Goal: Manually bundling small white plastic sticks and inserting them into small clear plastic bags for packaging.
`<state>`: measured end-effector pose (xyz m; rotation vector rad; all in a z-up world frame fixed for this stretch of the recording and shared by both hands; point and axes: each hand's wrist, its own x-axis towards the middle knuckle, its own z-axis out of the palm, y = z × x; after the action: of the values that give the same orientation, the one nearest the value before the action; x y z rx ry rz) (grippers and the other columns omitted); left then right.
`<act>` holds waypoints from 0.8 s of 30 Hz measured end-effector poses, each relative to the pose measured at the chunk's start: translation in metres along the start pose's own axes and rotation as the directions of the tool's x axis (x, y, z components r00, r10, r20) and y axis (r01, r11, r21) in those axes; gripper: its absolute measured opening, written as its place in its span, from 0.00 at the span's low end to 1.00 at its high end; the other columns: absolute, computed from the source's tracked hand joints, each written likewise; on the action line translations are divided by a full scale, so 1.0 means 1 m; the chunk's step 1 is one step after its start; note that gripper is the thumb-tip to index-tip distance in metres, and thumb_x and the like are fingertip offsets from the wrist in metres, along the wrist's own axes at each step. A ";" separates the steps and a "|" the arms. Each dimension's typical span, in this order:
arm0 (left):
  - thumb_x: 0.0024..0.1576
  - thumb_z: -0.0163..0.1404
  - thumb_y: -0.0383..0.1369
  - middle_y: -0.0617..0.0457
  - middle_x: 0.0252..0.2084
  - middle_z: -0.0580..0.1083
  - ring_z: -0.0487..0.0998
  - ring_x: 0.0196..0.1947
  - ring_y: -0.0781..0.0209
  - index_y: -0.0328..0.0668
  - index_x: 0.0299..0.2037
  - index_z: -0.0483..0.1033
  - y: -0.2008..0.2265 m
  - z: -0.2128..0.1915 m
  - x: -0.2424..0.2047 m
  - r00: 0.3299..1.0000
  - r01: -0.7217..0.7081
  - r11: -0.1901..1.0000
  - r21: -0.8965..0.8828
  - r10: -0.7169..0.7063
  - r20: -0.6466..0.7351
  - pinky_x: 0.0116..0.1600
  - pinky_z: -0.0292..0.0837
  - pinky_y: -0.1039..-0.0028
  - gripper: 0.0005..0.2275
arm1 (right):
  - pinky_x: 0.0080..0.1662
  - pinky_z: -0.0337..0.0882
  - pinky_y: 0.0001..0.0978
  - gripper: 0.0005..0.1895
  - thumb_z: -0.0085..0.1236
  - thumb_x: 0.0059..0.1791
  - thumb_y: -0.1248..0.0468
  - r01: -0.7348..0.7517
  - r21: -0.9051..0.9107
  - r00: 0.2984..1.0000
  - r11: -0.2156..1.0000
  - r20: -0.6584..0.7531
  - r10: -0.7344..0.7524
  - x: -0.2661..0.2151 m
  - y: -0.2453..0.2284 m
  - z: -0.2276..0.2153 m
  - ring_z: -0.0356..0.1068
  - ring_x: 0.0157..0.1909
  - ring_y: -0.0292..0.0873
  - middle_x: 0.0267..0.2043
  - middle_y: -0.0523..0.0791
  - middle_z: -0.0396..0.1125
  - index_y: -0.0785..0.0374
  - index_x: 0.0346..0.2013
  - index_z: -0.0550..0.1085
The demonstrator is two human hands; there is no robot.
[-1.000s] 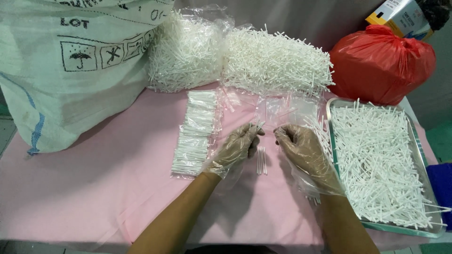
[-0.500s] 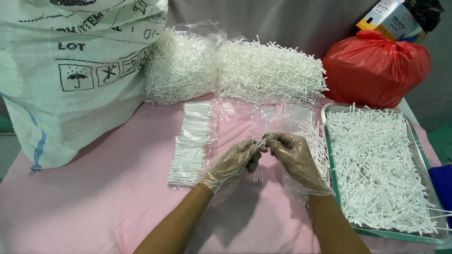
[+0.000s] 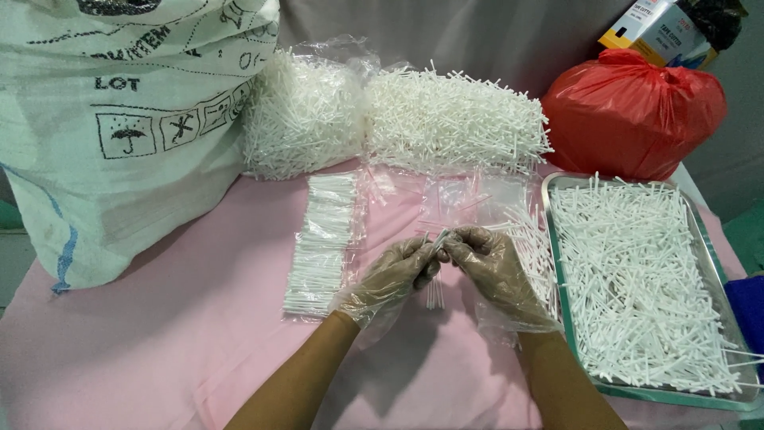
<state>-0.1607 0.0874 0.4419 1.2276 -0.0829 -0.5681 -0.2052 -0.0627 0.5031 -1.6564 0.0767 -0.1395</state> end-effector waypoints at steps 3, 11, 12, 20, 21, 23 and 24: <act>0.64 0.50 0.31 0.53 0.19 0.65 0.70 0.19 0.66 0.40 0.32 0.75 0.005 0.003 -0.006 1.000 0.014 0.993 -0.114 -0.016 -0.021 0.23 0.69 0.81 0.08 | 0.30 0.66 0.21 0.08 0.60 0.51 0.63 -0.034 -0.008 0.999 0.999 -0.009 0.034 0.001 -0.023 0.010 0.69 0.29 0.37 0.26 0.49 0.74 0.67 0.35 0.79; 0.64 0.50 0.31 0.54 0.22 0.66 0.72 0.23 0.69 0.40 0.32 0.74 0.012 0.003 -0.015 1.000 0.004 0.988 -0.152 -0.004 0.002 0.26 0.71 0.85 0.08 | 0.35 0.70 0.24 0.10 0.61 0.53 0.58 -0.132 -0.037 0.990 0.990 -0.061 0.130 0.020 0.079 -0.032 0.71 0.31 0.36 0.27 0.45 0.72 0.62 0.39 0.79; 0.64 0.50 0.31 0.54 0.22 0.66 0.72 0.23 0.69 0.40 0.32 0.74 0.015 0.003 -0.017 1.000 0.004 0.988 -0.151 -0.003 0.003 0.26 0.71 0.85 0.08 | 0.35 0.70 0.24 0.10 0.61 0.53 0.58 -0.132 -0.037 0.990 0.991 -0.062 0.129 0.014 0.050 -0.020 0.71 0.31 0.36 0.27 0.45 0.72 0.62 0.39 0.79; 0.62 0.52 0.29 0.52 0.21 0.66 0.71 0.24 0.66 0.38 0.30 0.73 0.023 0.005 -0.025 0.996 0.072 0.983 -0.166 -0.060 0.073 0.28 0.71 0.82 0.08 | 0.33 0.70 0.22 0.09 0.63 0.51 0.61 -0.153 -0.051 0.988 0.987 -0.026 0.152 -0.007 -0.018 0.006 0.71 0.29 0.36 0.23 0.48 0.73 0.65 0.35 0.80; 0.62 0.52 0.29 0.52 0.21 0.66 0.71 0.24 0.66 0.38 0.30 0.73 0.025 0.004 -0.026 0.995 0.073 0.983 -0.167 -0.062 0.072 0.28 0.71 0.82 0.08 | 0.33 0.70 0.22 0.09 0.63 0.51 0.61 -0.155 -0.051 0.988 0.987 -0.025 0.154 -0.006 -0.019 0.006 0.71 0.29 0.36 0.23 0.48 0.73 0.65 0.35 0.80; 0.65 0.51 0.31 0.50 0.23 0.65 0.68 0.24 0.64 0.37 0.31 0.75 0.030 0.001 -0.029 0.984 0.002 0.997 -0.082 0.013 0.176 0.26 0.68 0.80 0.10 | 0.31 0.70 0.23 0.09 0.62 0.52 0.62 -0.087 0.009 0.995 0.996 -0.038 0.087 -0.004 -0.019 0.008 0.71 0.29 0.37 0.22 0.47 0.70 0.67 0.35 0.78; 0.65 0.51 0.31 0.50 0.23 0.65 0.68 0.24 0.64 0.37 0.31 0.75 0.036 0.003 -0.036 0.984 0.004 0.997 -0.082 0.011 0.176 0.26 0.68 0.80 0.10 | 0.31 0.70 0.23 0.09 0.62 0.52 0.62 -0.088 0.010 0.995 0.996 -0.039 0.089 0.000 -0.006 0.002 0.71 0.29 0.37 0.22 0.47 0.70 0.67 0.35 0.78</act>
<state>-0.1796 0.1089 0.4847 1.0958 -0.2095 -0.6707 -0.2052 -0.0601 0.5089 -1.6397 0.1787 -0.1048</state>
